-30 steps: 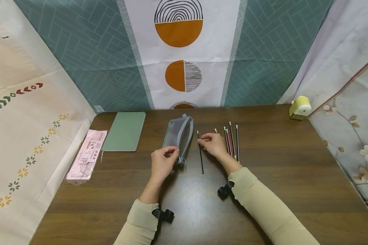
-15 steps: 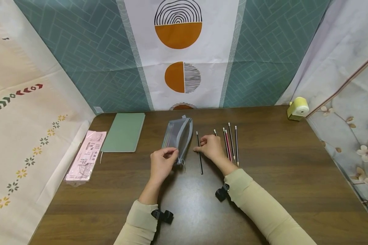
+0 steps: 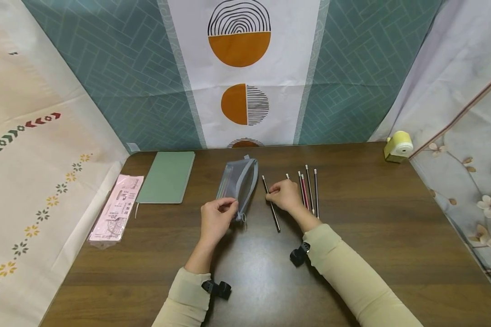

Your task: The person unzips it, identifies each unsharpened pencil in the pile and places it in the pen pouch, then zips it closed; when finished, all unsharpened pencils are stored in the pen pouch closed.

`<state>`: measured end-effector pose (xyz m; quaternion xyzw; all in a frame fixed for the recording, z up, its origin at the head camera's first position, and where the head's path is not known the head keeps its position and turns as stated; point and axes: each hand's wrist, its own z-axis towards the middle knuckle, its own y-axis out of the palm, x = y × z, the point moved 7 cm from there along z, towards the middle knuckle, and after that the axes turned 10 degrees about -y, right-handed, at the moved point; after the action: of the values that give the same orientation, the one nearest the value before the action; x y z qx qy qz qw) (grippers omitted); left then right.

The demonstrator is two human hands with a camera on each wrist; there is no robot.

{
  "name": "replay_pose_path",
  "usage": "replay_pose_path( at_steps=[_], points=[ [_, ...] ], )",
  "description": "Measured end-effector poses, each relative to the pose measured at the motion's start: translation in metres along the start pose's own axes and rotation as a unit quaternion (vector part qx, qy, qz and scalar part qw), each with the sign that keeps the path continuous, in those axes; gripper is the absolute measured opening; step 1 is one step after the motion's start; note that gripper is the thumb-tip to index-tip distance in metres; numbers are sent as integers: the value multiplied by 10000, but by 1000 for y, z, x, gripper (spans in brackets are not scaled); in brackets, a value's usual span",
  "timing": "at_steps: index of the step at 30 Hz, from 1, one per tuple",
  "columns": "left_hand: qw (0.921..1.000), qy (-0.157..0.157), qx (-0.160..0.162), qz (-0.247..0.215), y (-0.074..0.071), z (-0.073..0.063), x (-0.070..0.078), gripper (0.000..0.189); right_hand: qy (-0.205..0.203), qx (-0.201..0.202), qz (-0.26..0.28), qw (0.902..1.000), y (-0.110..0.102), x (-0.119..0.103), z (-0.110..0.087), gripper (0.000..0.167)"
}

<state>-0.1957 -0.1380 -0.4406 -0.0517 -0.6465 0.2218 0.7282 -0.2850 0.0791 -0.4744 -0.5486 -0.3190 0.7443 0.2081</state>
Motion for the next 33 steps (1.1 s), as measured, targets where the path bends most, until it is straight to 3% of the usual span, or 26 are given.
replay_pose_path(
  at_steps=[4,10,20,25,33],
  points=[
    [10000,6,14,3,0,0,0,5,53,-181,308,9993,0,3,1,14],
    [10000,-31,-14,-33,1,1,1,5,367,-487,1406,9882,0,7,2,19],
    [10000,-39,30,56,1,2,2,6,945,-396,3213,9414,-5,2,5,27],
    [10000,-12,60,69,0,2,5,6,1123,-526,3583,9253,-3,-2,7,33],
    [10000,-44,11,8,3,2,7,5,1284,-673,3852,9114,2,-8,12,35]
  ],
)
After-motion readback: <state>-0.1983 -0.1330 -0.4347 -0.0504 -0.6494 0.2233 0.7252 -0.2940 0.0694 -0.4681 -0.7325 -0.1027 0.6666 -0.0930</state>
